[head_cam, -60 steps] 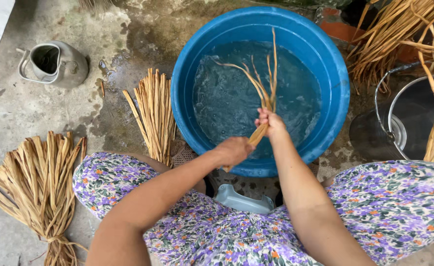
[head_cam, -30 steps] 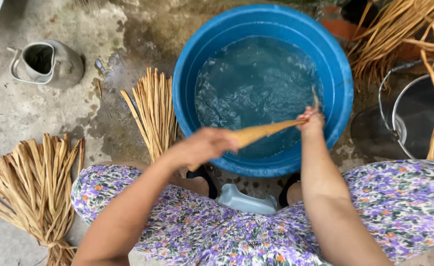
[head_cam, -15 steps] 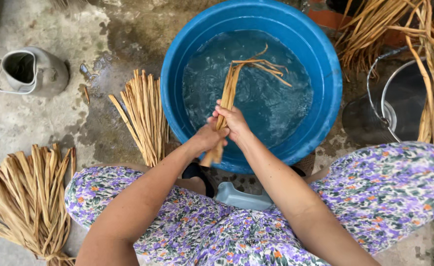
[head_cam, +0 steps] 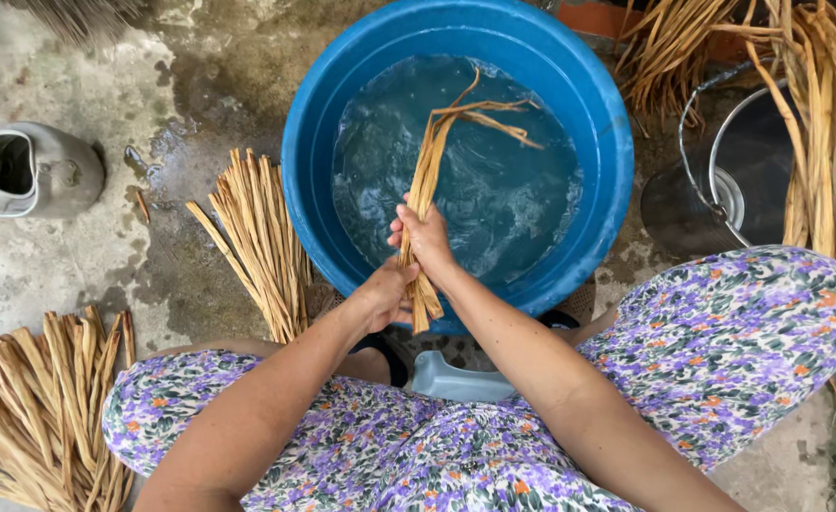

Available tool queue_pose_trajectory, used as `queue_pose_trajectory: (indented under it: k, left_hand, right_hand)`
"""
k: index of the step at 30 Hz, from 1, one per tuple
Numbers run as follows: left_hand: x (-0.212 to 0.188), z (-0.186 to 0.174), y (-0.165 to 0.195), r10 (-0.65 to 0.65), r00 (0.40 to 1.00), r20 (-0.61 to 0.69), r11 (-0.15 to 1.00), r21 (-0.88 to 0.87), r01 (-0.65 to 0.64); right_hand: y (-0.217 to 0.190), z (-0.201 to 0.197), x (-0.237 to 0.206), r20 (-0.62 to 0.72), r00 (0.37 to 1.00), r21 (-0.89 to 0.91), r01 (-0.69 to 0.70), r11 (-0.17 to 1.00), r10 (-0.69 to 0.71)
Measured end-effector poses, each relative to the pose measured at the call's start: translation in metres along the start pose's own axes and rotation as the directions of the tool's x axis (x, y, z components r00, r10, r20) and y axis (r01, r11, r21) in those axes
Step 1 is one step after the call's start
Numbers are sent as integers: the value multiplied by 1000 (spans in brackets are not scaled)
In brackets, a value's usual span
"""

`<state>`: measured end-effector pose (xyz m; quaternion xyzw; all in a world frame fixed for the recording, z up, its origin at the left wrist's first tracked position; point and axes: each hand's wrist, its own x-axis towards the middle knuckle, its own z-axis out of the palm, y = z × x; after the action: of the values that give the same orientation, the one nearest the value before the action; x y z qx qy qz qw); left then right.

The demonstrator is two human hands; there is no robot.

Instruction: The person repeatedly picks up bundles of dried sticks, submerges them in a blue basin of water, and agitates them by hand. The sticks are then placed into a metal bucket. The process is repeated for multiple bundles.

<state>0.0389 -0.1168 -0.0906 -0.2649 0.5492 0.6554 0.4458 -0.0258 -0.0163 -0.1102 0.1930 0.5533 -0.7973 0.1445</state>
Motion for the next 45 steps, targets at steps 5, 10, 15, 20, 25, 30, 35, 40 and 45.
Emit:
queue_pose_trajectory:
  k: [5, 10, 15, 20, 25, 30, 35, 40, 45]
  left_hand:
    - [-5, 8, 4, 65, 995, -72, 994, -80, -71]
    - [-58, 18, 31, 130, 982, 140, 986, 87, -143]
    - [-139, -12, 78, 190, 967, 170, 933, 274, -232]
    - [-166, -54, 93, 358, 933, 34, 928, 100, -360]
    - [-88, -52, 78, 311, 933, -182, 948, 128, -291]
    - [-17, -19, 27, 236, 933, -270, 944, 290, -154]
    - [-38, 20, 1, 353, 933, 65, 787, 519, -334]
    - [-98, -10, 45, 327, 936, 132, 777, 525, -346]
    - [-90, -48, 70, 391, 908, -150, 856, 423, -299]
  right_hand:
    - [12, -9, 23, 51, 992, 135, -118, 984, 112]
    - [-22, -87, 89, -135, 965, 257, -186, 948, 226]
    - [-51, -194, 106, -261, 918, 712, -26, 702, 299]
    - [-50, -188, 85, -510, 793, 499, -42, 865, 333]
    - [-41, -65, 45, 147, 962, 284, -263, 922, 229]
    - [-4, 8, 9, 361, 905, 131, -288, 949, 225]
    - [-5, -81, 65, -22, 970, 281, -226, 933, 241]
    - [-33, -192, 93, -426, 861, 479, -46, 876, 278]
    - [-43, -131, 63, -145, 943, 424, -215, 880, 301]
